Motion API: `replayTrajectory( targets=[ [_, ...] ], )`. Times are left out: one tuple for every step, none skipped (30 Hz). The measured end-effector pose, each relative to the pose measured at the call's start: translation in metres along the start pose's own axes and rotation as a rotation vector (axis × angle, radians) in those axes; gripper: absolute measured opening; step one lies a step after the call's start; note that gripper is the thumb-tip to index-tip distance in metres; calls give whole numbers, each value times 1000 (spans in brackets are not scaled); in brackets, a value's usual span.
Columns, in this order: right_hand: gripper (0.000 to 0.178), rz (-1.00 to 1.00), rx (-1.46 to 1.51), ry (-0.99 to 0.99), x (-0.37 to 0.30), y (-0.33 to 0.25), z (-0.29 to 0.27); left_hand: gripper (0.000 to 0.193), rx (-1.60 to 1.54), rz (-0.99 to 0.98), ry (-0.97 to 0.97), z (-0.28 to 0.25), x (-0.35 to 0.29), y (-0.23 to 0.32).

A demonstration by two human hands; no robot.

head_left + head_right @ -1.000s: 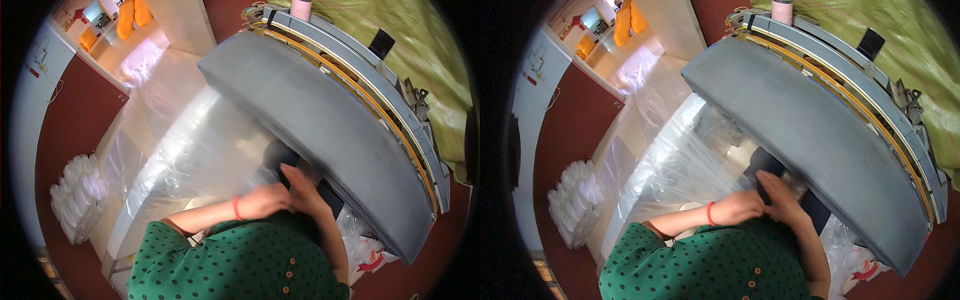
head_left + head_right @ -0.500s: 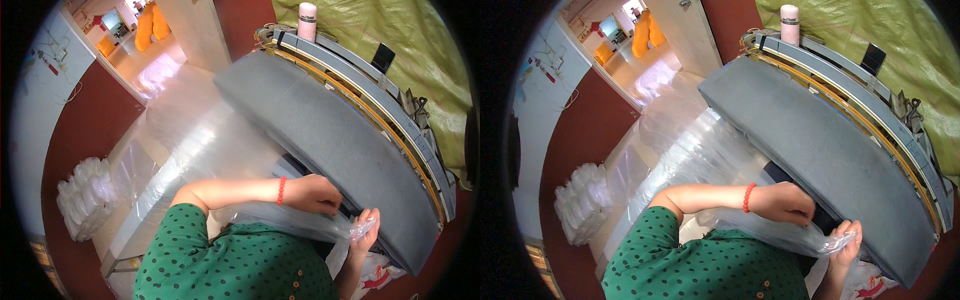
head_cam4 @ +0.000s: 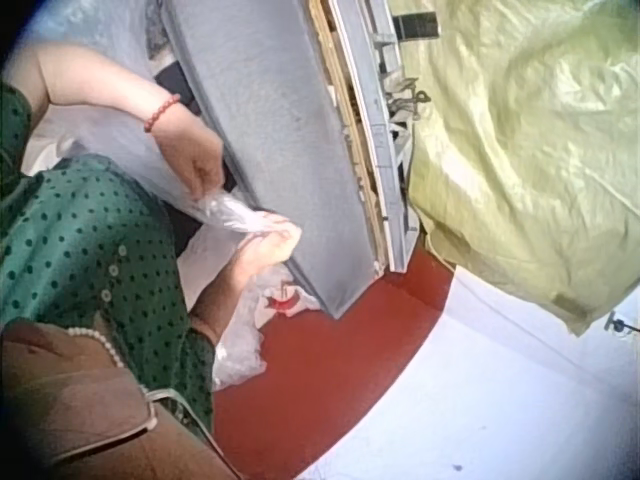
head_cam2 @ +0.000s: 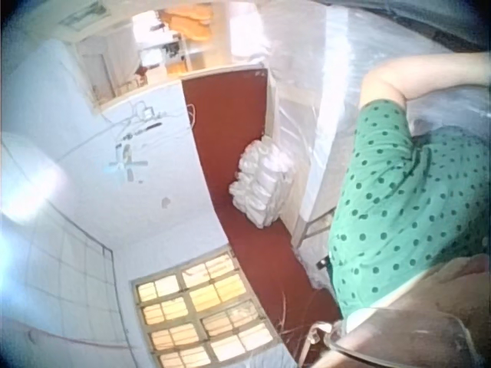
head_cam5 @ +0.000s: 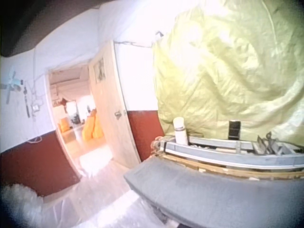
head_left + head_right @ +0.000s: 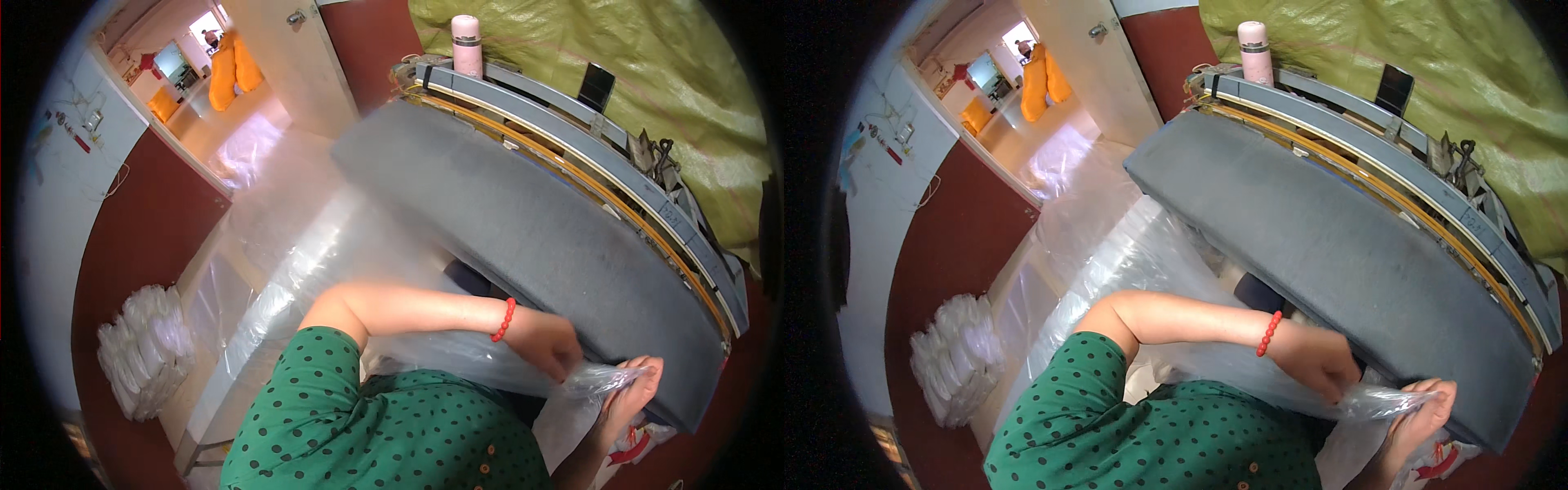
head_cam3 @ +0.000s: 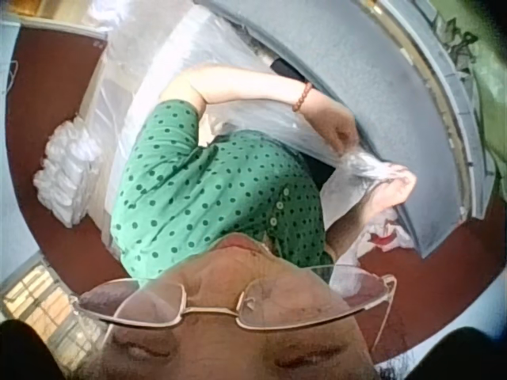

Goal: The recorder is using an industrial heat sealing machine to seal large plastic bags.

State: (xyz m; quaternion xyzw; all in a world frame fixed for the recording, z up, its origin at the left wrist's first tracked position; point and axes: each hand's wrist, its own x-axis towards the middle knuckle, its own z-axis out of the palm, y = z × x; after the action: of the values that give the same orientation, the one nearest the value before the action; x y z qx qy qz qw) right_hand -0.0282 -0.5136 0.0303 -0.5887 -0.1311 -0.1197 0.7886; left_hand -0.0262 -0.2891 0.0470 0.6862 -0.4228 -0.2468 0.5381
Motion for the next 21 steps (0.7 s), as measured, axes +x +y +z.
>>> replayTrajectory(
  targets=[
    [31,-4,6,-2,3,0,4,24,7,-3,2,-6,-1,7],
    [30,5,19,111,6,-3,9,21,64,15,129,-17,-2,18],
    [29,15,32,224,9,-5,13,19,122,33,258,-25,-4,25],
    [30,87,65,175,10,-8,13,14,67,23,288,-29,-5,27],
    [30,85,69,165,14,-7,18,14,73,22,296,-32,-7,29],
    [31,116,65,287,18,-5,28,13,27,97,349,-35,-9,34],
    [32,147,60,409,19,-3,35,11,-20,171,401,-38,-11,39],
    [36,154,109,273,22,9,21,12,31,250,413,-42,-13,43],
    [36,153,110,267,16,14,9,12,35,252,418,-45,-16,51],
    [38,203,217,8,12,13,5,13,16,224,479,-48,-18,59],
    [43,253,322,-259,11,6,15,14,-1,194,545,-51,-19,64],
    [39,214,263,-244,6,-1,30,15,-15,230,576,-54,-19,64],
    [39,212,264,-253,6,-4,24,15,-10,231,582,-56,-22,69],
    [30,242,15,-585,5,-5,8,14,-127,237,668,-59,-25,76],
    [22,266,-244,-910,2,-8,-2,13,-246,242,752,-63,-28,81],
    [22,262,-245,-911,-1,-13,-6,12,-216,319,777,-70,-31,82],
    [17,315,-465,-918,-3,-19,-8,12,-223,364,797,-74,-34,86],
    [12,368,-685,-916,-6,-22,-12,12,-237,340,768,-78,-41,91],
    [9,283,-769,-728,-9,-21,-25,12,-253,320,732,-80,-43,93],
    [7,199,-844,-542,-10,-19,-44,12,-257,322,727,-78,-43,91],
    [5,107,-976,-408,-3,-31,-66,14,-59,254,601,-76,-45,85]
  ],
)
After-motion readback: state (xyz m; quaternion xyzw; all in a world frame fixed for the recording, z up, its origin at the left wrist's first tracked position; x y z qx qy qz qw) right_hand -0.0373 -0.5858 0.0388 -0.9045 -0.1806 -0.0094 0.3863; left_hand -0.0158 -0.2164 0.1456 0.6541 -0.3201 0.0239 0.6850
